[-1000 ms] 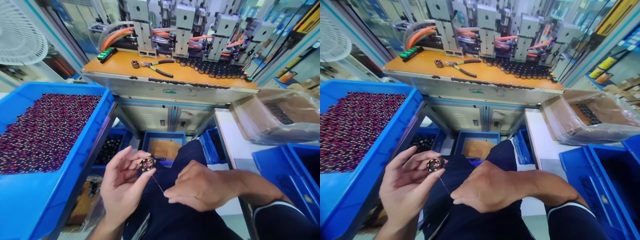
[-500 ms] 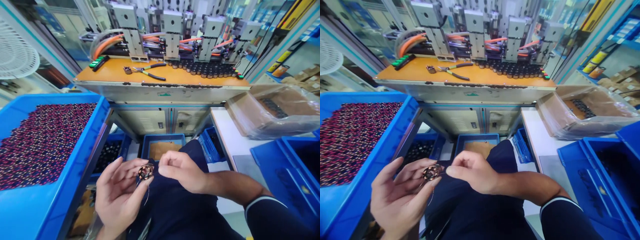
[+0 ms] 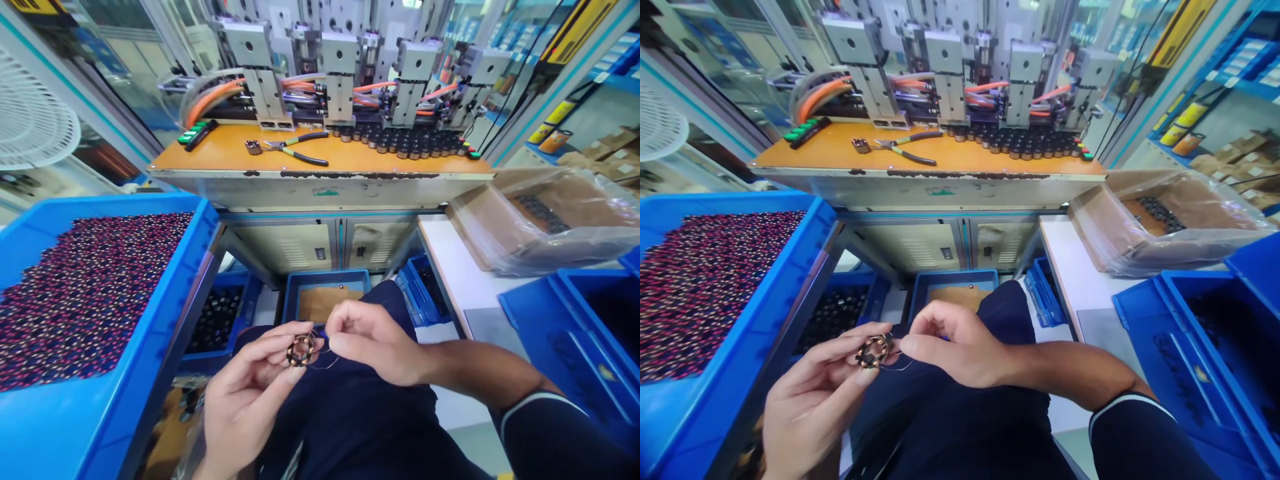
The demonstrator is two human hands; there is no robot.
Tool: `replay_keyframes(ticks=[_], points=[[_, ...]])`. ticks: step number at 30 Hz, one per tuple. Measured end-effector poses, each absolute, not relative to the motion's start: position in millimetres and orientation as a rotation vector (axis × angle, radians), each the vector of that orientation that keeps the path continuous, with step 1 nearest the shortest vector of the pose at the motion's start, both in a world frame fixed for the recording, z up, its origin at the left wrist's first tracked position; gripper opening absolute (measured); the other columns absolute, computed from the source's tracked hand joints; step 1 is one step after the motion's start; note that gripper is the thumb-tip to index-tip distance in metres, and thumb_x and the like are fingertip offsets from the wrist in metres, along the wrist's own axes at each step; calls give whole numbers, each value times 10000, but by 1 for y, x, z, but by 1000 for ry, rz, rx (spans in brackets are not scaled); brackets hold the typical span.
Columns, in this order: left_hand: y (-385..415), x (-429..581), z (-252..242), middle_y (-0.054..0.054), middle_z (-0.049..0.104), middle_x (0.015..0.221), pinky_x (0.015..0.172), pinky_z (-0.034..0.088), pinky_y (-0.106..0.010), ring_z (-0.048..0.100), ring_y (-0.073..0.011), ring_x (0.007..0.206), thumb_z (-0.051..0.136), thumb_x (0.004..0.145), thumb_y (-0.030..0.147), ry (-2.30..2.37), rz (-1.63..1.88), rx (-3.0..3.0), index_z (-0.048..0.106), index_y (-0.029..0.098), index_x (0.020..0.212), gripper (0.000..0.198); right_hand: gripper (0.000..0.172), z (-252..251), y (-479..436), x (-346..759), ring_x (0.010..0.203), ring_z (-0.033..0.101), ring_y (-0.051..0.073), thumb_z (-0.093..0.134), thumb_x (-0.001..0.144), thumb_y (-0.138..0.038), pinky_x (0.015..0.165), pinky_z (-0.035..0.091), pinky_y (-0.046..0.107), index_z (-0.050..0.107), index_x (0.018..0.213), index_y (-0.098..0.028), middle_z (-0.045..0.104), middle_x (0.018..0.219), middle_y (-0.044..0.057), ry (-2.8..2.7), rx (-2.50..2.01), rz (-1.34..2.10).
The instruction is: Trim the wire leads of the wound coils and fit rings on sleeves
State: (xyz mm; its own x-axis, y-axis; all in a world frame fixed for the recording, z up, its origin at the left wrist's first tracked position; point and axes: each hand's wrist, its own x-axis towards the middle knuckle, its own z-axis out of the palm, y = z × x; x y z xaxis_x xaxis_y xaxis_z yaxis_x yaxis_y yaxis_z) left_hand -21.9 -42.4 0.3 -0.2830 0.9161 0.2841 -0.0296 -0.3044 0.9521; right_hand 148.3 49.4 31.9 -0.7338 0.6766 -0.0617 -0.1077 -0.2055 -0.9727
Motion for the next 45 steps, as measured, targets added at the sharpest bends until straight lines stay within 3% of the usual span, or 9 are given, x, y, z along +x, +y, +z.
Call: replay_keyframes(ticks=[4,12,19,24,28,31,34,37,45], points=[[-39,-26,-3,-66,691,1204,856,601,-235,680,-210,1111,759,776,150,1081,1608,1238,729,273,1099,347,339,44,55,146,663,517,105,762,797,-434,632,417,238,586,767,-146,583,724,-11,-1758,-636,1843],[-39,-25,-6,-31,680,1105,726,611,-234,717,-129,760,759,775,168,996,1528,1072,731,300,1090,342,292,51,69,157,669,511,95,709,840,-376,648,424,225,584,729,-138,570,711,-19,-1862,-695,1875],[-39,-28,-4,-15,738,1067,837,575,-188,707,-152,976,774,758,150,1129,1494,1164,748,296,1005,288,245,52,75,160,670,528,96,715,821,-353,665,433,236,615,792,-132,604,736,-9,-1899,-609,1985],[-38,-28,6,-21,757,1046,806,576,-172,719,-153,956,769,770,201,1136,1417,1176,765,304,996,248,252,53,86,167,657,510,94,741,814,-352,635,415,229,623,781,-131,581,715,-20,-1992,-726,1829],[-34,-22,15,-17,780,976,774,577,-168,733,-165,923,784,748,210,1093,1336,1184,784,327,963,245,249,62,95,158,861,551,117,788,791,-254,809,459,249,649,956,-129,613,951,27,-2164,-330,1625],[-33,-19,17,7,787,903,684,560,-121,728,-108,743,790,728,167,1085,1301,1166,783,356,982,317,76,63,96,146,977,561,118,710,866,-171,913,448,242,646,866,-132,606,975,37,-2259,-41,1562],[-36,-20,12,9,782,955,646,544,-98,707,-77,676,799,714,148,1129,1322,1129,786,346,971,325,151,61,91,144,850,569,108,644,904,-142,837,461,242,608,757,-136,587,852,13,-2191,-195,1503],[-41,-25,5,-12,757,1089,748,582,-169,733,-133,832,807,717,169,1151,1403,1063,772,339,1019,348,153,62,80,150,759,561,101,641,901,-171,736,450,233,613,755,-134,590,801,-2,-2075,-481,1525],[-39,-27,1,-50,731,1091,756,589,-220,721,-163,869,777,757,176,1088,1397,1198,768,306,1009,283,80,79,73,157,592,520,63,721,809,-147,548,411,167,655,816,-102,602,665,-41,-2013,-823,1959]])
